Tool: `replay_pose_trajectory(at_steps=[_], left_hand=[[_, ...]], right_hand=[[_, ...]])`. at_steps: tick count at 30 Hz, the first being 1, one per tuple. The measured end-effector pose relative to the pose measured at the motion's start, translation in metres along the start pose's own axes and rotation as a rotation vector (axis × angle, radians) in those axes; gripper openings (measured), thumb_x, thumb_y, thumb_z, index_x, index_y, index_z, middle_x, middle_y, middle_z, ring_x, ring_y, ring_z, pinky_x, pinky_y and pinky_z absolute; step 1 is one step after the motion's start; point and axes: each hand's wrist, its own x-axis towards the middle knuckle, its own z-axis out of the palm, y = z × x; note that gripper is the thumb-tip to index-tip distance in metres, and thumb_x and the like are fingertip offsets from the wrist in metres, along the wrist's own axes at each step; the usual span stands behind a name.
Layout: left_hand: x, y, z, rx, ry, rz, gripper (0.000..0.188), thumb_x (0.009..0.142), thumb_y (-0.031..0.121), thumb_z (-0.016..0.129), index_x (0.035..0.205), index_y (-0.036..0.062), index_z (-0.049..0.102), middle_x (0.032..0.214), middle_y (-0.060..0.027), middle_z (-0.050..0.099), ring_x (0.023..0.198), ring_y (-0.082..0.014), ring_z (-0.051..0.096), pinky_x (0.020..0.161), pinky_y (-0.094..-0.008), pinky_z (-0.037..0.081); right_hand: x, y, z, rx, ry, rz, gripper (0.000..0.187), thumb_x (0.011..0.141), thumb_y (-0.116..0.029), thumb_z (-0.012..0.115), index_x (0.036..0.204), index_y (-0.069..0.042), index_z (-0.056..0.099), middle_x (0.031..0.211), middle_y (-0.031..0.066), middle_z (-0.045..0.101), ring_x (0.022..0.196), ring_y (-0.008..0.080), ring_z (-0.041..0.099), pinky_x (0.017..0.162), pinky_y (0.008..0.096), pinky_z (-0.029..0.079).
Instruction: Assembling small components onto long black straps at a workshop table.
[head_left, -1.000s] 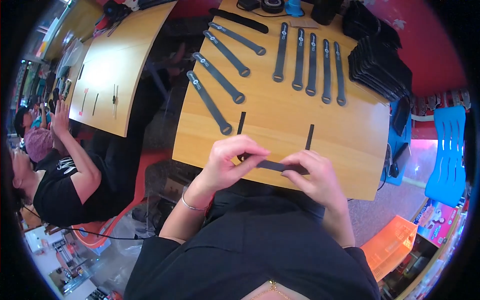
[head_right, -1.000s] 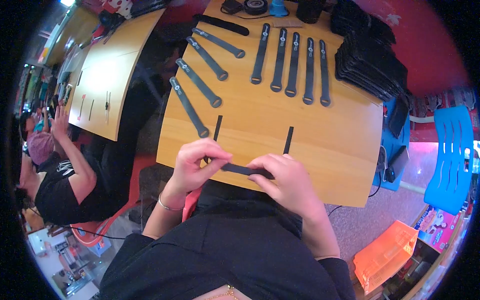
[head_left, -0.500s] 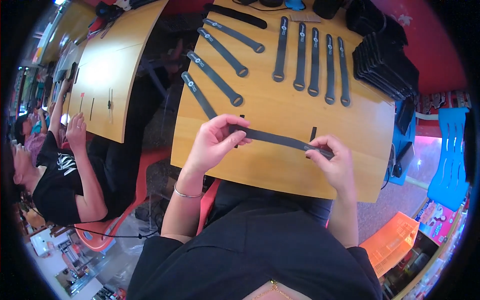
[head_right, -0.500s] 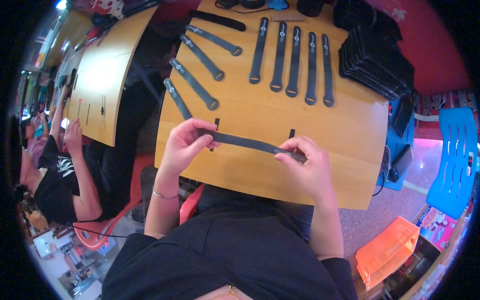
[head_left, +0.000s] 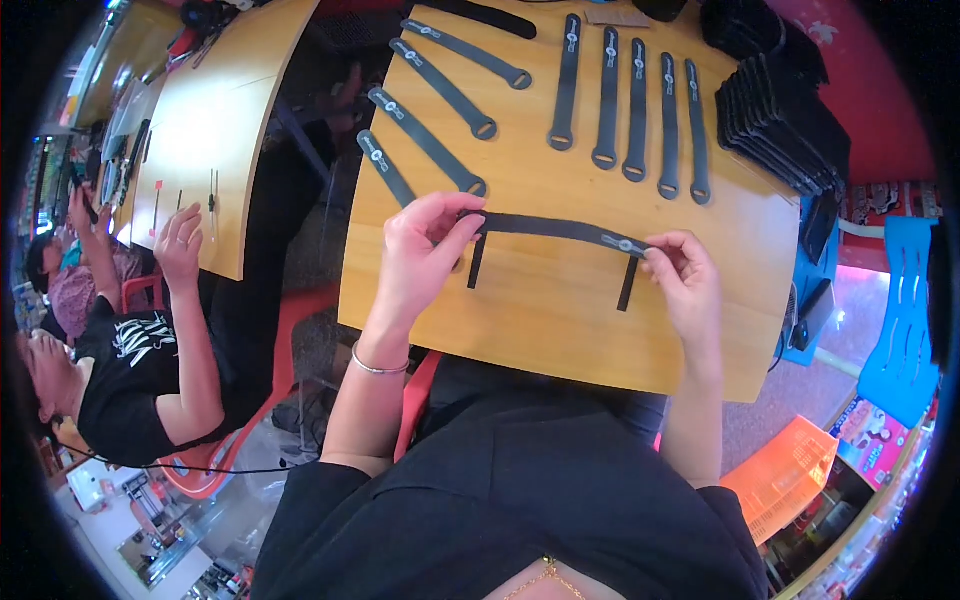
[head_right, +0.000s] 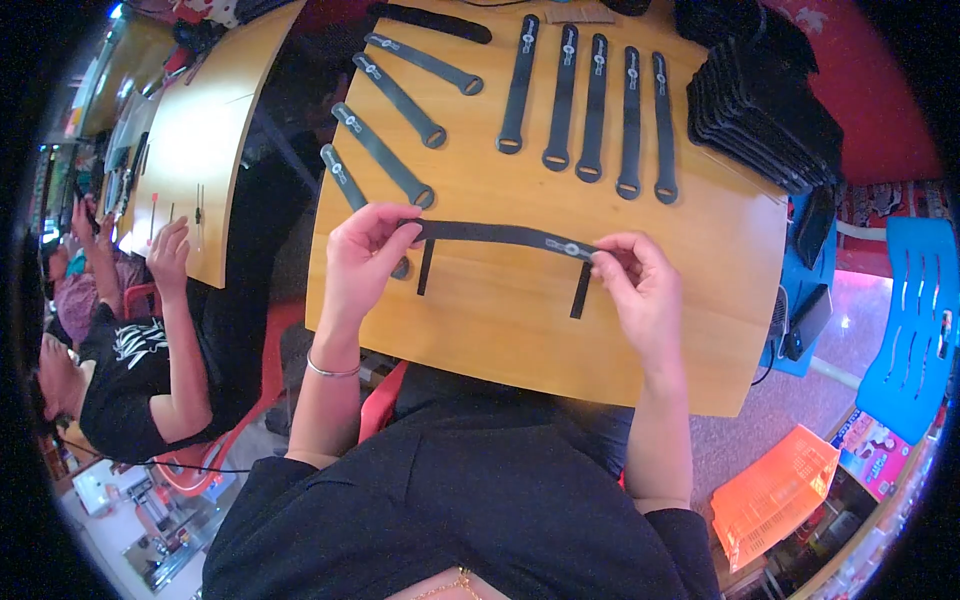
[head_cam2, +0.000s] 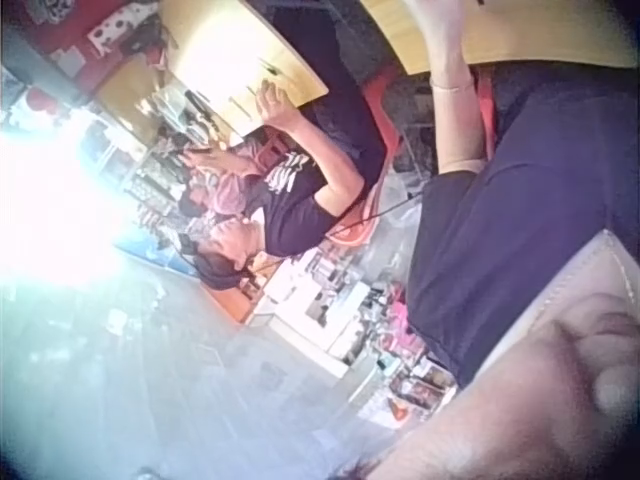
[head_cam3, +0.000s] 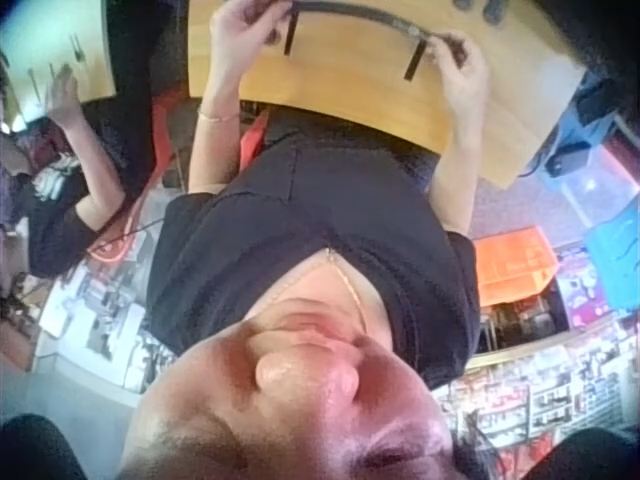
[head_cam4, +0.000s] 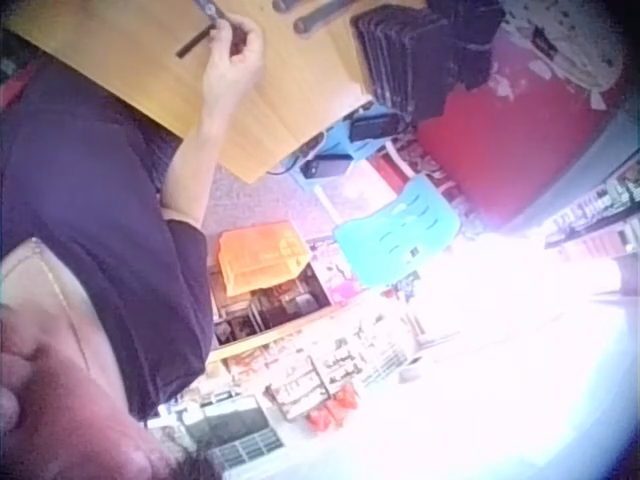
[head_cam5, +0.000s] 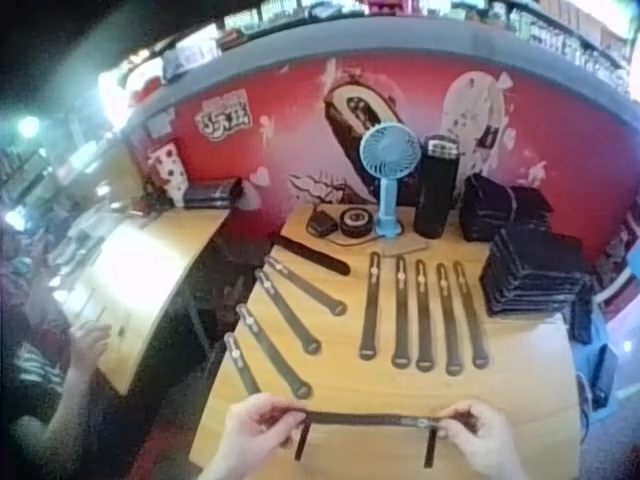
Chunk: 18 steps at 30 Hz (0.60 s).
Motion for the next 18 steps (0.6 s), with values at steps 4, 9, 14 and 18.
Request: replay_pose_trajectory(at_steps=[4, 9, 14, 18], left_hand=[[0.004, -0.004, -0.001, 0.218, 0.041, 0.187, 0.015, 0.080, -0.002, 0.063, 0.095, 0.0007, 0.065, 0.075, -0.0040, 0.061, 0.064, -0.0085, 0.058, 0.055, -0.0210, 0.045], [0.006, -0.006, 0.000, 0.212, 0.029, 0.219, 0.017, 0.079, -0.003, 0.062, 0.096, 0.0009, 0.065, 0.076, -0.0058, 0.059, 0.065, -0.0109, 0.058, 0.058, -0.0219, 0.046], [0.008, -0.010, 0.001, 0.218, 0.030, 0.188, 0.018, 0.080, -0.003, 0.062, 0.097, 0.0008, 0.064, 0.076, -0.0063, 0.059, 0.066, -0.0114, 0.058, 0.060, -0.0220, 0.046], [0.008, -0.014, 0.002, 0.192, 0.052, 0.131, 0.016, 0.080, -0.002, 0.062, 0.096, -0.0004, 0.061, 0.078, -0.0067, 0.060, 0.067, -0.0106, 0.058, 0.060, -0.0220, 0.047]], right_hand=[[0.001, 0.002, 0.003, 0.048, 0.029, -0.045, 0.013, 0.087, -0.001, 0.057, 0.098, -0.001, 0.063, 0.086, 0.0017, 0.057, 0.073, 0.0075, 0.058, 0.060, 0.0182, 0.044], [-0.001, 0.002, 0.002, -0.096, 0.083, -0.054, 0.012, 0.087, -0.002, 0.057, 0.097, -0.002, 0.065, 0.084, 0.0006, 0.056, 0.069, 0.0062, 0.054, 0.059, 0.0178, 0.042], [-0.001, 0.007, 0.000, -0.237, 0.092, -0.122, 0.013, 0.086, -0.002, 0.059, 0.098, -0.002, 0.065, 0.080, -0.0016, 0.054, 0.064, 0.0044, 0.047, 0.060, 0.0177, 0.040], [-0.001, 0.006, 0.005, -0.126, 0.111, -0.053, 0.015, 0.085, -0.001, 0.060, 0.100, -0.003, 0.062, 0.077, -0.0034, 0.052, 0.065, 0.0032, 0.046, 0.059, 0.0173, 0.039]])
